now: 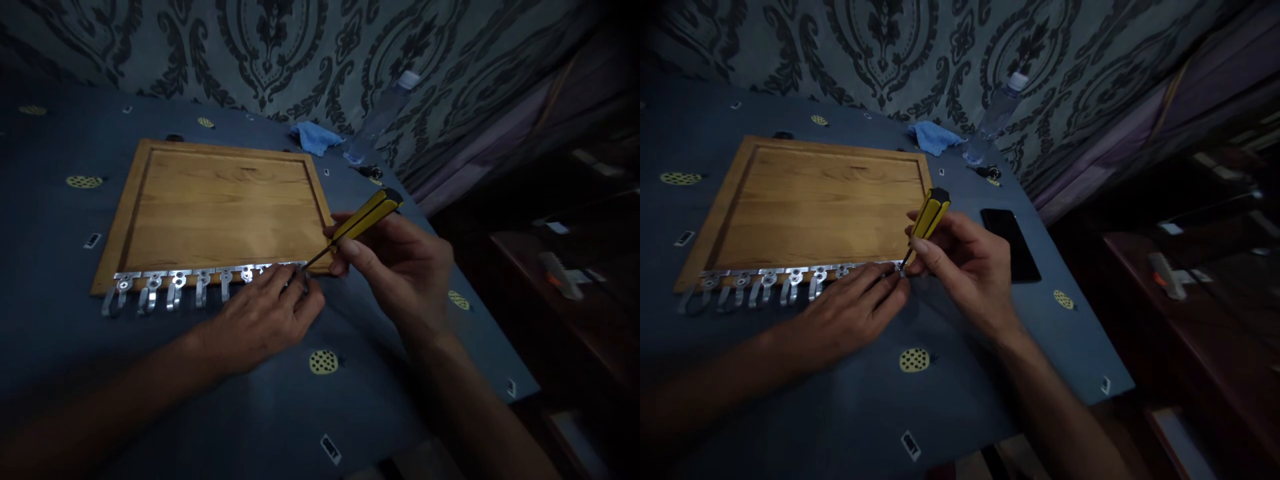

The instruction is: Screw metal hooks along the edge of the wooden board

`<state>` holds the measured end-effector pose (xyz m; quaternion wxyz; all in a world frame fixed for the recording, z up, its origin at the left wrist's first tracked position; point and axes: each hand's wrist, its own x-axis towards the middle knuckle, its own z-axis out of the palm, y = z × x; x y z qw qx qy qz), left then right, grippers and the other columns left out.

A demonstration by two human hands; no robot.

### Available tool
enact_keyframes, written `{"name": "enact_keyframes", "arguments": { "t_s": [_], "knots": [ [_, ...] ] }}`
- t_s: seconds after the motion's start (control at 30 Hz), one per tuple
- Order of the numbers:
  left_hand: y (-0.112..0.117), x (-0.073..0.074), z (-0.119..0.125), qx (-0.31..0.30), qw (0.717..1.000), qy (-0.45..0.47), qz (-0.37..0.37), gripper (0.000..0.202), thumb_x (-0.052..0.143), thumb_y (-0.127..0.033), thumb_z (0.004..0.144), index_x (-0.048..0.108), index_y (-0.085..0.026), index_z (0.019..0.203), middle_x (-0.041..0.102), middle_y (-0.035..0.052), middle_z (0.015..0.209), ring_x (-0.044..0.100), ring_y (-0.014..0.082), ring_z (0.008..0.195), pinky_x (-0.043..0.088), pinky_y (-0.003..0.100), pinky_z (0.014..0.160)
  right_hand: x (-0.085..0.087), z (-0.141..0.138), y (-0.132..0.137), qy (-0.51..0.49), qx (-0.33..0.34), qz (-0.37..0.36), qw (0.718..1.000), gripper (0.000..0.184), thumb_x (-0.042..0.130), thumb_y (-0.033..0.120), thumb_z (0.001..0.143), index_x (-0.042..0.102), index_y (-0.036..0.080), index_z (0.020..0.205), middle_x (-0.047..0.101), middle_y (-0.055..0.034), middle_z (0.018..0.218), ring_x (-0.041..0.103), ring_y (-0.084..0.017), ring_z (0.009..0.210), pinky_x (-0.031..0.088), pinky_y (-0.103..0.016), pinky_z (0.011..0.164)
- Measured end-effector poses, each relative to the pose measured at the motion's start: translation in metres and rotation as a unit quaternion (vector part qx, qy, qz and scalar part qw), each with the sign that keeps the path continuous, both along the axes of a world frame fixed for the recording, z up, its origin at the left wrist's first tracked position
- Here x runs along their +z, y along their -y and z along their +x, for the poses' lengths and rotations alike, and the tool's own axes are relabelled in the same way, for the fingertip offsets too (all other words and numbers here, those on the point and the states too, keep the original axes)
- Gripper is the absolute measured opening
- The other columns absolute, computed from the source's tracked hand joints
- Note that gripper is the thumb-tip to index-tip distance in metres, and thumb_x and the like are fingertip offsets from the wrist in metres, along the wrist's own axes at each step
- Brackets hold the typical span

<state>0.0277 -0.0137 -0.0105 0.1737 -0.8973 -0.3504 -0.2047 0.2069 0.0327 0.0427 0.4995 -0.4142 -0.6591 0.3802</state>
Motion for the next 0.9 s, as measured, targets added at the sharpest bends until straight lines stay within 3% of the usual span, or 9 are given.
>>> {"name": "enact_keyframes", "arguments": {
  "t_s": [0.13,0.37,0.6,0.9],
  "knots": [
    [-0.0006,0.0006,0.0,0.001,1.0,0.001,0.006,0.025,0.041,-0.009,0.102,0.059,-0.007,0.118,0.075,0.0142,0.112,0.071,0.0274,0.113,0.056,0.038,0.102,-0.0055,-0.0032,-0.0005,-0.003,-0.039,0.023,0.999,0.027,0.087,0.042,0.077,0.069,0.023,0.08,0.067,0.004,0.067,0.063,-0.011,0.05,0.056,-0.025,0.049],
    [0.0,-0.0005,-0.0003,0.004,1.0,0.003,0.01,0.025,0.042,-0.009,0.102,0.06,-0.008,0.119,0.075,0.0138,0.112,0.071,0.0259,0.113,0.056,0.037,0.101,-0.0065,-0.0058,0.0007,-0.046,-0.113,0.088,0.989,0.025,0.084,0.043,0.081,0.066,0.026,0.083,0.067,0.0043,0.068,0.062,-0.011,0.048,0.054,-0.026,0.047],
    [-0.0031,-0.0007,0.0004,-0.008,1.0,0.009,0.024,0.024,0.041,-0.01,0.101,0.06,-0.006,0.116,0.075,0.014,0.107,0.073,0.0268,0.108,0.058,0.038,0.098,-0.0043,-0.0076,-0.0006,-0.011,-0.098,0.069,0.993,0.038,0.086,0.053,0.075,0.062,0.023,0.077,0.062,0.0064,0.061,0.061,-0.011,0.046,0.052,-0.023,0.043],
    [-0.0014,0.0004,-0.0007,-0.003,1.0,-0.001,0.014,0.024,0.041,-0.01,0.102,0.059,-0.007,0.118,0.075,0.014,0.111,0.072,0.0263,0.111,0.058,0.037,0.1,-0.0089,-0.0049,-0.0028,-0.013,-0.082,0.076,0.994,0.03,0.087,0.045,0.077,0.066,0.023,0.079,0.064,0.0061,0.066,0.062,-0.009,0.049,0.054,-0.021,0.045]
  ]
}}
